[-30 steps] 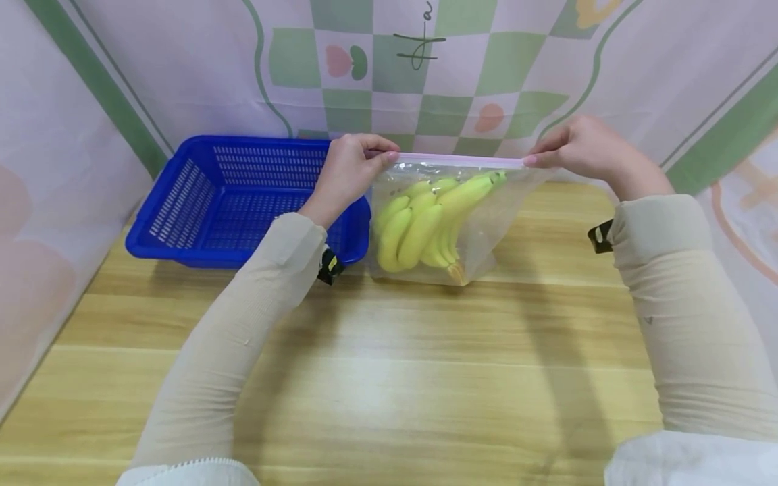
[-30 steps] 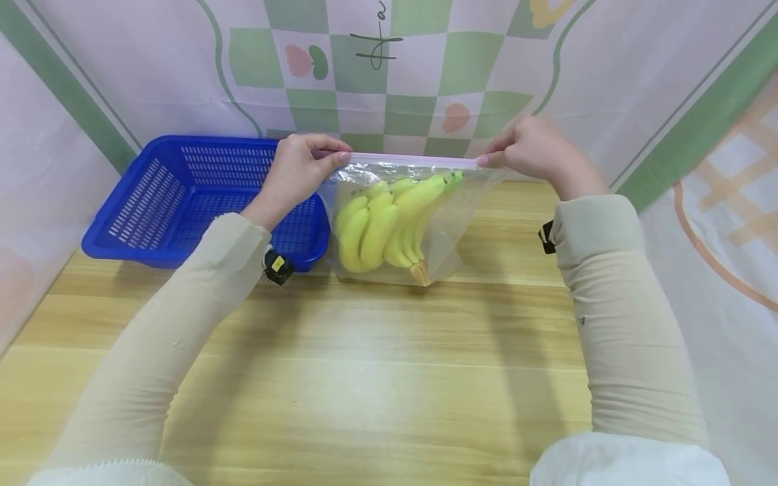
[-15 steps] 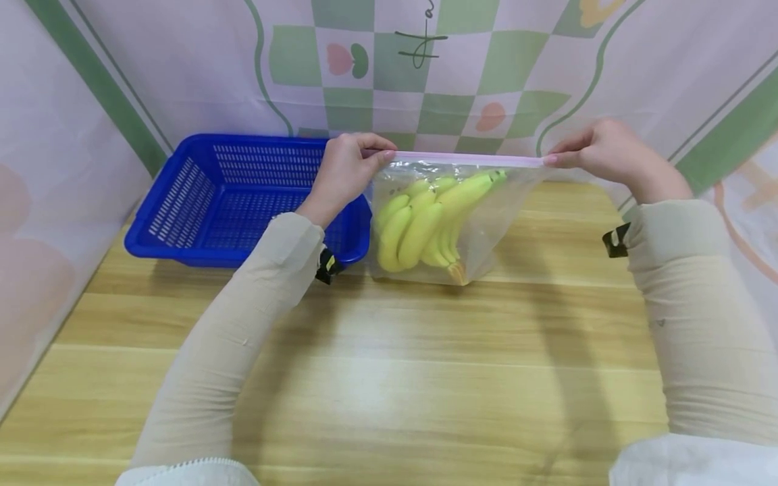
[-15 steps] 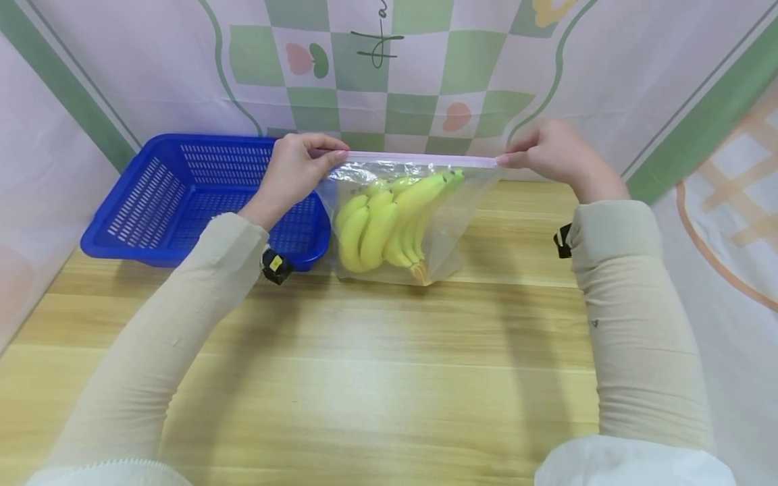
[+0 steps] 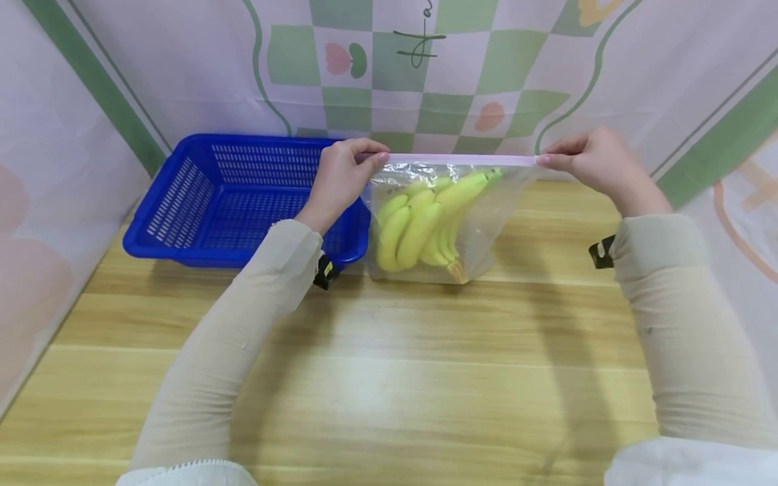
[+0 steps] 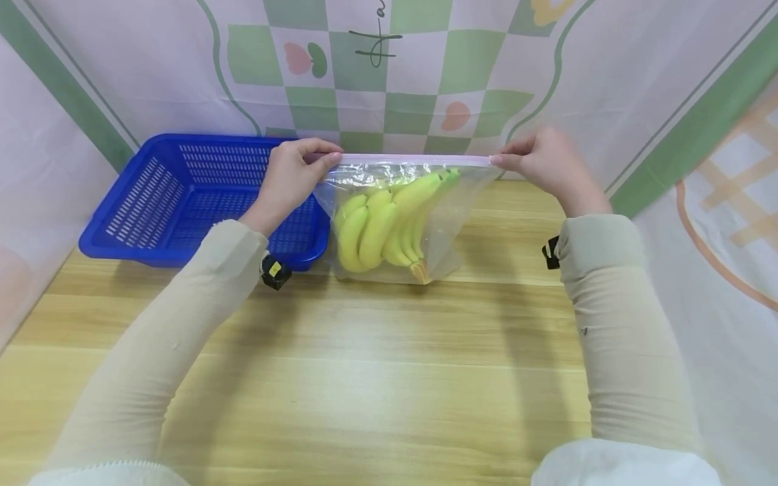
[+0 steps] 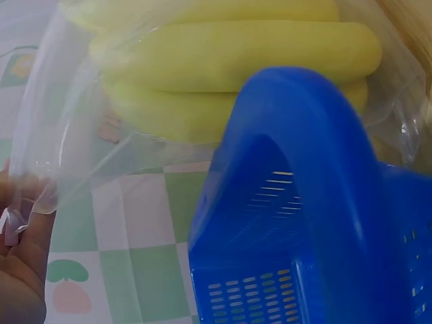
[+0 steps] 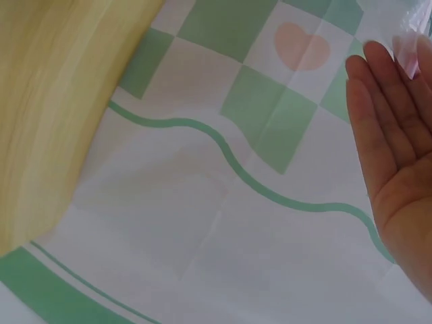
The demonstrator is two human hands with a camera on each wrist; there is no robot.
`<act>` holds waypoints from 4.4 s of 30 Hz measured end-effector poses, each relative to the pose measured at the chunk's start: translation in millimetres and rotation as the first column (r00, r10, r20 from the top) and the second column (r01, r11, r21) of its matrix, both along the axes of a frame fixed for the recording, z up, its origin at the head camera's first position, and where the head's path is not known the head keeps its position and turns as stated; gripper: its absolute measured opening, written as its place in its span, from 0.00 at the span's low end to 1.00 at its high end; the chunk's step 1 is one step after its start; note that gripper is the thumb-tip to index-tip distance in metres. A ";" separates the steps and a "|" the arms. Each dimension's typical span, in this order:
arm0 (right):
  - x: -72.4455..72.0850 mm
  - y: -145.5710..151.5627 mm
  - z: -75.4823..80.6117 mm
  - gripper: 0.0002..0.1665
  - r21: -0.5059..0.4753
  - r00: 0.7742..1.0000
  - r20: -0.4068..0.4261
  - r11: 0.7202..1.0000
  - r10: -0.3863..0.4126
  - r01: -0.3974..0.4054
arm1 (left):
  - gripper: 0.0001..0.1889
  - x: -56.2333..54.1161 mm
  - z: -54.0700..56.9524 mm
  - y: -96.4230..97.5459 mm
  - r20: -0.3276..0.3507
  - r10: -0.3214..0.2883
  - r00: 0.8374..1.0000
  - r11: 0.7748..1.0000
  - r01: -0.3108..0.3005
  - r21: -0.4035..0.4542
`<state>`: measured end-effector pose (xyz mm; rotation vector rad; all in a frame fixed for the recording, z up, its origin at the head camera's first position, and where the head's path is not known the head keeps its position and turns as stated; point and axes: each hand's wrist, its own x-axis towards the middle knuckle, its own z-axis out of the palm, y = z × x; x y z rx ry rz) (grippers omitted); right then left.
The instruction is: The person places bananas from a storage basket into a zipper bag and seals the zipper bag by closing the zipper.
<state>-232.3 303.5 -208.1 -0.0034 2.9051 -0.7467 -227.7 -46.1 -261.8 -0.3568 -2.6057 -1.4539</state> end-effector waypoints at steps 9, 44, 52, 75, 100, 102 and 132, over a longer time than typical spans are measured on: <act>1.3 -1.0 -18.3 0.30 -0.114 0.993 -0.102 0.992 -0.063 0.052 | 0.19 4.7 -15.4 3.8 -0.023 0.066 0.998 0.992 -0.063 0.107; 3.7 -16.0 -62.6 0.40 -0.479 0.938 -0.128 0.848 -0.322 0.226 | 0.34 27.8 -61.3 51.8 0.188 0.007 0.982 0.992 0.017 -0.126; 5.7 -18.0 -77.6 0.45 -0.424 0.967 -0.114 0.892 -0.226 0.159 | 0.38 30.2 -64.1 56.5 0.269 -0.011 0.963 0.994 0.040 -0.103; 22.0 -56.2 -123.9 0.34 -0.552 0.936 -0.128 0.808 -0.327 0.207 | 0.39 28.2 -68.4 68.8 0.263 0.056 0.963 0.981 -0.004 -0.195; 22.5 -56.9 -134.0 0.52 -0.502 0.992 -0.021 0.860 -0.123 0.096 | 0.37 29.8 -82.1 74.1 0.261 0.092 0.961 0.986 -0.051 -0.160; 22.7 -57.0 -135.2 0.52 -0.479 0.993 -0.022 0.873 -0.120 0.095 | 0.38 29.6 -83.6 74.0 0.267 0.089 0.960 0.986 -0.047 -0.158; 20.1 -56.2 -148.1 0.59 -0.364 0.991 0.110 0.931 0.081 -0.036 | 0.43 32.0 -94.4 72.5 0.364 0.093 0.927 0.984 -0.030 -0.174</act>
